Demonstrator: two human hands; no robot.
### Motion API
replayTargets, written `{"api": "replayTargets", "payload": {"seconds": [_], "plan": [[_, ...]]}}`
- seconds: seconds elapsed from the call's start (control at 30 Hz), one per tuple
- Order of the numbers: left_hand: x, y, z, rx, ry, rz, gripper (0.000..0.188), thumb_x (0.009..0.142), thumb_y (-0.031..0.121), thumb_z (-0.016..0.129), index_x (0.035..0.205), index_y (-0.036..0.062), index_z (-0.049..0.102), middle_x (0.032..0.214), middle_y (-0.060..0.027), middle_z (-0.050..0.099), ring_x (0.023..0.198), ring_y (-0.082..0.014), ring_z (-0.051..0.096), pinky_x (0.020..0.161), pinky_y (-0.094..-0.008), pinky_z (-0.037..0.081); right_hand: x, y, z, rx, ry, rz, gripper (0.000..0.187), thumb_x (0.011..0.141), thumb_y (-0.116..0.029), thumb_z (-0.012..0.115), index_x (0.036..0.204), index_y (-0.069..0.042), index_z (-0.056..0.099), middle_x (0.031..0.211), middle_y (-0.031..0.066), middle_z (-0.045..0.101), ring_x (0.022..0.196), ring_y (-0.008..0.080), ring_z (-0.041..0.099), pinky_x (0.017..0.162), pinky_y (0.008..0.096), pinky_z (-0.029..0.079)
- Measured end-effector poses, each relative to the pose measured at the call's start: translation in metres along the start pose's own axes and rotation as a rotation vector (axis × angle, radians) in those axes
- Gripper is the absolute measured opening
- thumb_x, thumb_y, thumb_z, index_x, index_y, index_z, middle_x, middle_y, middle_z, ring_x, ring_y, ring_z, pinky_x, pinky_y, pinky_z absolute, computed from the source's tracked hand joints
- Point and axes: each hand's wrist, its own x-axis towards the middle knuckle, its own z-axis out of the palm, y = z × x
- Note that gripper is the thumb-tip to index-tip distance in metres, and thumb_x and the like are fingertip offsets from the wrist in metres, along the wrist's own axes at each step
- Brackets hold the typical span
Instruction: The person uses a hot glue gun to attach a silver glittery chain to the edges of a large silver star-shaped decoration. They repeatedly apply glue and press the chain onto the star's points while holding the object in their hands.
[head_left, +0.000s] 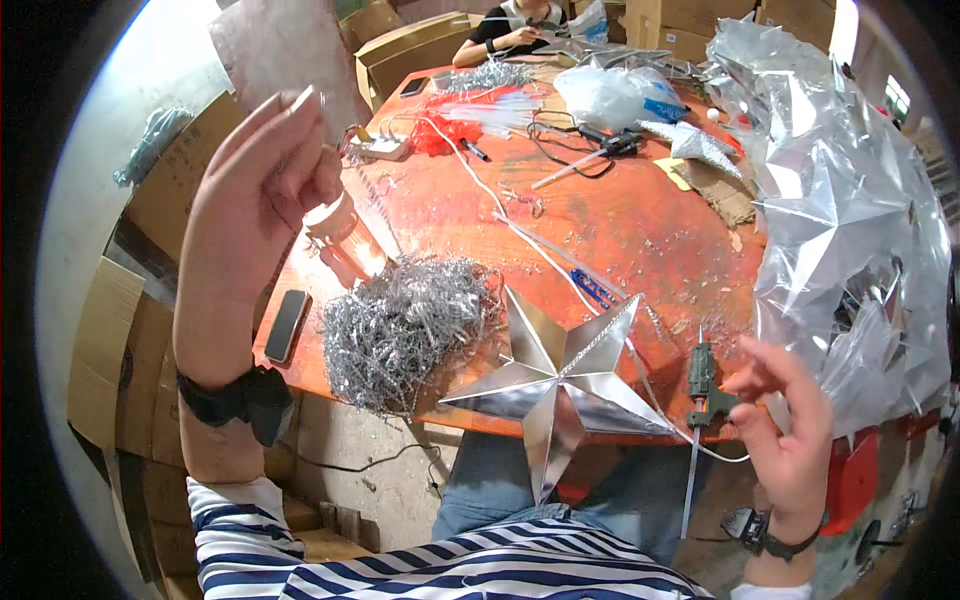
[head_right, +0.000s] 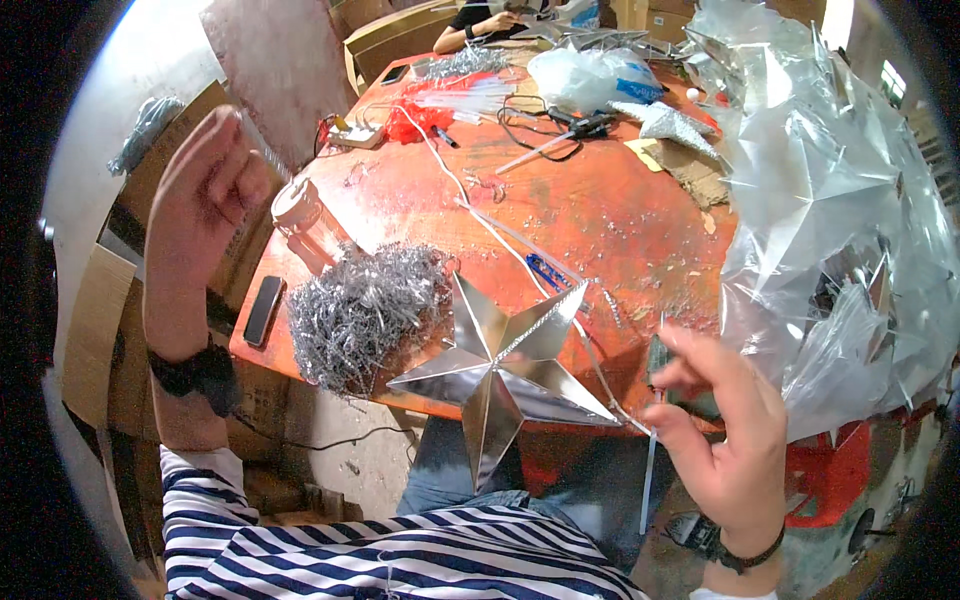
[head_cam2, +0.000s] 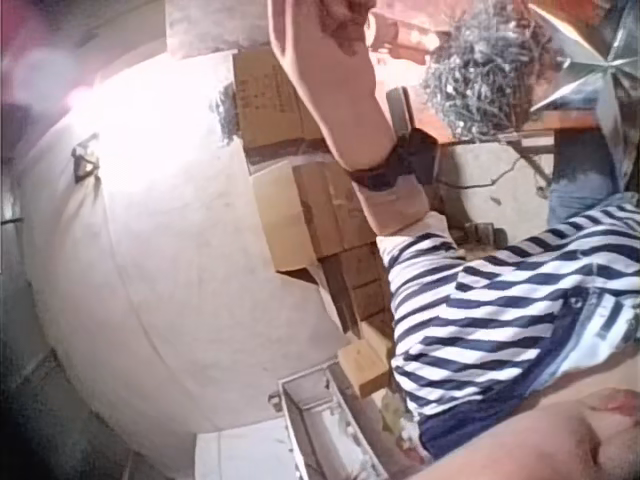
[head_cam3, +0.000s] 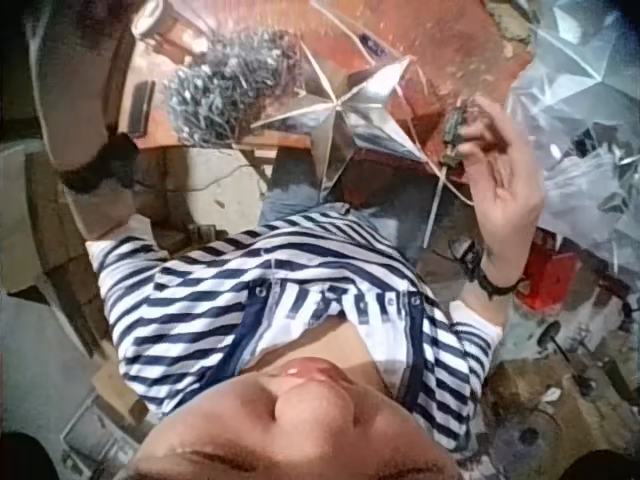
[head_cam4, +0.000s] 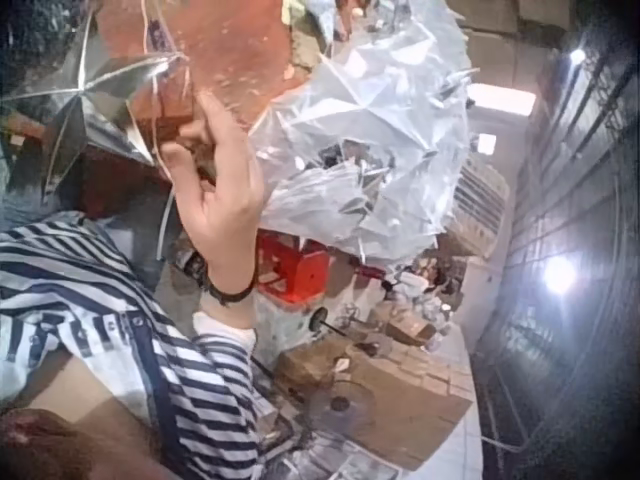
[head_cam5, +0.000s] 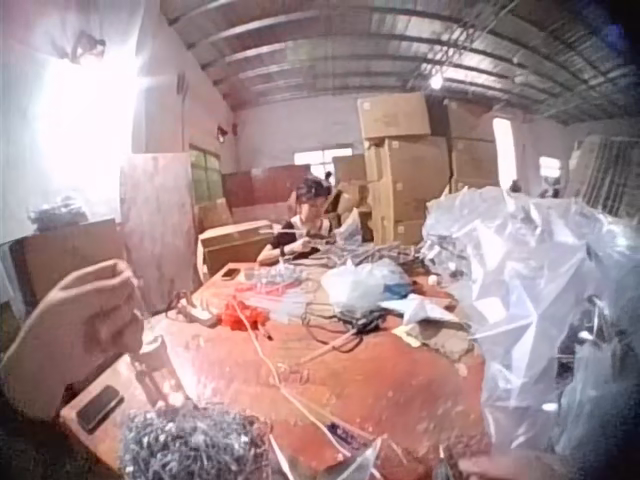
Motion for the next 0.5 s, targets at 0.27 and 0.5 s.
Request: {"api": "replayTargets", "payload": {"seconds": [0.27, 0.5], "plan": [[-0.020, 0.040, 0.108, -0.053, -0.225, -0.009, 0.021, 0.102, 0.020, 0.049, 0.108, -0.0002, 0.050, 0.051, 0.0045, 0.036, 0.038, -0.0053, 0.037, 0.031, -0.0201, 0.033, 0.070, -0.051, 0.046, 0.912, -0.233, -0.150, 0.071, 0.092, -0.038, 0.067, 0.143, 0.001, 0.038, 0.132, 0.0137, 0.054, 0.131, 0.0224, 0.046, 0.107, 0.0344, 0.035], [-0.019, 0.041, 0.103, -0.086, -0.038, -0.047, 0.026, 0.104, 0.019, 0.046, 0.119, -0.0008, 0.052, 0.055, 0.0054, 0.035, 0.040, -0.0050, 0.034, 0.036, -0.0204, 0.031, 0.067, -0.041, 0.067, 1.091, -0.689, 0.143, 0.030, 0.101, -0.022, 0.055, 0.122, 0.001, 0.056, 0.114, 0.0075, 0.062, 0.111, 0.0147, 0.057, 0.096, 0.0304, 0.043]]}}
